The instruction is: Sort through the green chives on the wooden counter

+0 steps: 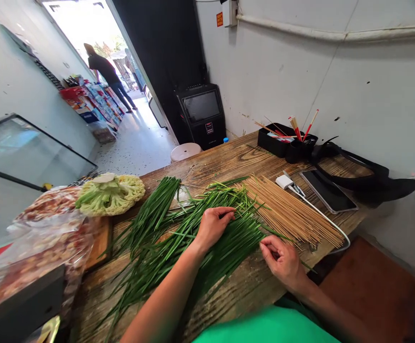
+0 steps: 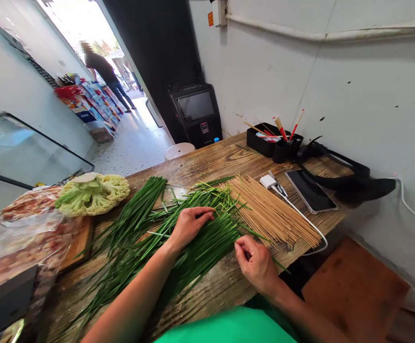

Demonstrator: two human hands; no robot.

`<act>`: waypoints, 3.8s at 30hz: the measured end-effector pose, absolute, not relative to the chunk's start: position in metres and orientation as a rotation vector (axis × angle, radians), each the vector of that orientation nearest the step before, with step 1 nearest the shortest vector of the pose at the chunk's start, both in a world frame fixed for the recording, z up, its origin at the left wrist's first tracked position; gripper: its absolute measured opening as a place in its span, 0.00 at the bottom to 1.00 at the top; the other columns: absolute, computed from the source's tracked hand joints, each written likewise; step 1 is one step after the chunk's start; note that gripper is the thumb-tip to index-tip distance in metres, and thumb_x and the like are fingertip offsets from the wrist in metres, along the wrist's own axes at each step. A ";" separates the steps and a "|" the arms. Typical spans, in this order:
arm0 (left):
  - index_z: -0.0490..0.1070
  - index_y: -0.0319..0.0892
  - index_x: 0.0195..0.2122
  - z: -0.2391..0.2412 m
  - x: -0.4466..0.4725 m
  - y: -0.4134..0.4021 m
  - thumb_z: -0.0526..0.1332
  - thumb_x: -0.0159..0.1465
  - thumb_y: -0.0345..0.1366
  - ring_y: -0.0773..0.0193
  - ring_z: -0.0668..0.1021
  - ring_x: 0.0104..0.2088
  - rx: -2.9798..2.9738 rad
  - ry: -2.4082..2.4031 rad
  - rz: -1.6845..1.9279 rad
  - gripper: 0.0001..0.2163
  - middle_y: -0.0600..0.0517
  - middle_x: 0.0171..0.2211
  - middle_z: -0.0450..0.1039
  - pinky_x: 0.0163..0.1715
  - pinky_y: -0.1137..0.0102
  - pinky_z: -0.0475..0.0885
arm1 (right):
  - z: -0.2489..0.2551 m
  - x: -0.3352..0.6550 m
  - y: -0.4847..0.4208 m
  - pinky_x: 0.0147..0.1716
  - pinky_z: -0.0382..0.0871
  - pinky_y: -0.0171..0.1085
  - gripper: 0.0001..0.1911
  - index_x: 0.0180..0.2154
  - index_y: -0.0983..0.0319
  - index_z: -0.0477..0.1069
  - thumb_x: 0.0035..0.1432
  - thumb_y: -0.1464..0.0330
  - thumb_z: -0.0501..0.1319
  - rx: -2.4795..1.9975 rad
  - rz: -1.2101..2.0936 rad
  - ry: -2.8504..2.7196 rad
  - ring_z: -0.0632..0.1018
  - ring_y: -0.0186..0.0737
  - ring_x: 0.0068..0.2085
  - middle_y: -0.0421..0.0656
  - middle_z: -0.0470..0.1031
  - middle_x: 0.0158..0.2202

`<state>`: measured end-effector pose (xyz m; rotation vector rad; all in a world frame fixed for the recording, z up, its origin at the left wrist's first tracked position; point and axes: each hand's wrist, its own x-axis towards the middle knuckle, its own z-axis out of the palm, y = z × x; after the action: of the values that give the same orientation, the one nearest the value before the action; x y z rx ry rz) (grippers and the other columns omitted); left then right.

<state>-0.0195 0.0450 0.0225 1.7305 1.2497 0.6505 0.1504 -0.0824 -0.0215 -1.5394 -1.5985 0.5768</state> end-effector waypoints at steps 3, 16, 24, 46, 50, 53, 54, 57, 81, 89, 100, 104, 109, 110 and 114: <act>0.77 0.38 0.37 0.023 -0.019 0.044 0.57 0.59 0.35 0.67 0.77 0.30 1.764 1.223 0.664 0.11 0.52 0.30 0.79 0.35 0.75 0.69 | -0.022 0.151 -0.083 0.21 0.64 0.29 0.07 0.31 0.61 0.66 0.60 0.67 0.53 -1.536 0.558 -1.607 0.74 0.32 0.21 0.37 0.71 0.21; 0.78 0.38 0.40 0.032 -0.017 0.040 0.55 0.60 0.35 0.66 0.77 0.30 1.936 1.256 0.542 0.13 0.52 0.33 0.79 0.33 0.74 0.68 | -0.024 0.151 -0.082 0.23 0.65 0.30 0.06 0.32 0.61 0.66 0.60 0.68 0.53 -1.547 0.555 -1.610 0.74 0.32 0.22 0.38 0.71 0.22; 0.77 0.39 0.40 0.030 -0.018 0.040 0.54 0.60 0.35 0.66 0.76 0.29 1.942 1.264 0.537 0.14 0.53 0.29 0.79 0.30 0.74 0.67 | -0.024 0.151 -0.082 0.22 0.65 0.29 0.06 0.32 0.61 0.66 0.60 0.68 0.53 -1.547 0.554 -1.605 0.74 0.32 0.21 0.37 0.71 0.21; 0.77 0.40 0.42 0.023 -0.018 0.042 0.52 0.61 0.34 0.67 0.76 0.29 1.994 1.157 0.544 0.14 0.53 0.30 0.78 0.32 0.74 0.68 | -0.023 0.151 -0.082 0.22 0.66 0.30 0.07 0.31 0.61 0.67 0.60 0.67 0.53 -1.571 0.558 -1.604 0.75 0.33 0.22 0.39 0.72 0.22; 0.76 0.40 0.42 0.021 -0.017 0.043 0.52 0.61 0.33 0.66 0.76 0.31 1.971 1.161 0.558 0.15 0.52 0.32 0.78 0.34 0.74 0.68 | -0.022 0.151 -0.082 0.22 0.66 0.29 0.07 0.31 0.61 0.67 0.60 0.66 0.53 -1.580 0.551 -1.611 0.75 0.33 0.22 0.38 0.72 0.21; 0.76 0.38 0.42 0.021 -0.016 0.043 0.52 0.61 0.33 0.68 0.74 0.27 1.936 1.223 0.567 0.15 0.52 0.27 0.77 0.30 0.74 0.67 | -0.024 0.151 -0.082 0.22 0.66 0.29 0.08 0.32 0.61 0.67 0.60 0.66 0.53 -1.573 0.544 -1.607 0.75 0.33 0.22 0.38 0.72 0.21; 0.76 0.38 0.42 0.021 -0.016 0.042 0.52 0.61 0.33 0.68 0.74 0.26 1.928 1.230 0.571 0.15 0.52 0.27 0.77 0.29 0.75 0.67 | -0.024 0.151 -0.082 0.22 0.66 0.29 0.08 0.31 0.61 0.67 0.60 0.66 0.53 -1.571 0.542 -1.607 0.75 0.33 0.22 0.38 0.73 0.21; 0.76 0.39 0.42 0.022 -0.016 0.042 0.52 0.61 0.34 0.69 0.73 0.26 1.918 1.227 0.574 0.15 0.53 0.27 0.77 0.29 0.75 0.66 | -0.025 0.151 -0.082 0.22 0.66 0.29 0.08 0.31 0.61 0.67 0.60 0.66 0.53 -1.571 0.541 -1.613 0.75 0.33 0.22 0.38 0.73 0.21; 0.75 0.44 0.45 0.038 -0.029 0.039 0.52 0.59 0.29 0.62 0.77 0.41 2.222 0.968 0.281 0.17 0.50 0.41 0.77 0.45 0.71 0.69 | -0.019 0.149 -0.082 0.19 0.64 0.29 0.07 0.29 0.60 0.66 0.59 0.67 0.53 -1.568 0.523 -1.614 0.73 0.32 0.19 0.37 0.71 0.19; 0.76 0.44 0.41 0.064 -0.052 0.055 0.52 0.57 0.28 0.64 0.76 0.39 2.375 1.288 0.462 0.16 0.50 0.38 0.77 0.43 0.71 0.68 | -0.021 0.149 -0.082 0.21 0.66 0.30 0.07 0.30 0.60 0.65 0.60 0.66 0.53 -1.555 0.544 -1.588 0.75 0.34 0.21 0.38 0.73 0.21; 0.77 0.44 0.38 0.024 -0.036 0.064 0.57 0.61 0.43 0.57 0.73 0.38 2.485 1.642 0.275 0.13 0.45 0.34 0.74 0.41 0.65 0.64 | -0.026 0.151 -0.082 0.20 0.65 0.30 0.08 0.31 0.60 0.65 0.60 0.66 0.52 -1.552 0.582 -1.601 0.74 0.33 0.21 0.38 0.72 0.21; 0.77 0.45 0.36 0.019 -0.029 0.063 0.58 0.60 0.43 0.56 0.72 0.41 2.445 1.714 0.395 0.11 0.47 0.34 0.73 0.42 0.64 0.62 | -0.027 0.151 -0.082 0.21 0.65 0.30 0.08 0.31 0.60 0.65 0.60 0.66 0.52 -1.558 0.593 -1.595 0.74 0.33 0.21 0.38 0.71 0.20; 0.77 0.45 0.34 0.018 -0.028 0.060 0.57 0.60 0.39 0.57 0.71 0.40 2.460 1.651 0.443 0.10 0.48 0.34 0.74 0.42 0.63 0.61 | -0.028 0.151 -0.082 0.23 0.66 0.30 0.08 0.32 0.61 0.65 0.60 0.65 0.52 -1.556 0.609 -1.582 0.75 0.34 0.23 0.39 0.72 0.22; 0.78 0.45 0.32 0.018 -0.028 0.059 0.57 0.60 0.39 0.56 0.71 0.40 2.471 1.653 0.434 0.09 0.48 0.34 0.74 0.42 0.62 0.61 | -0.028 0.151 -0.082 0.23 0.66 0.30 0.08 0.32 0.60 0.65 0.60 0.65 0.52 -1.556 0.611 -1.583 0.75 0.34 0.23 0.39 0.72 0.22; 0.77 0.43 0.26 0.022 -0.027 0.057 0.59 0.57 0.36 0.56 0.72 0.40 2.447 1.653 0.531 0.08 0.47 0.32 0.74 0.43 0.61 0.61 | -0.027 0.151 -0.082 0.22 0.65 0.30 0.08 0.32 0.60 0.65 0.61 0.65 0.52 -1.551 0.625 -1.585 0.74 0.34 0.22 0.38 0.71 0.21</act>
<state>-0.0268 0.0571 0.0223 2.4468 1.6526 0.5310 0.1512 -0.0824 -0.0274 -1.5507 -1.5851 0.6250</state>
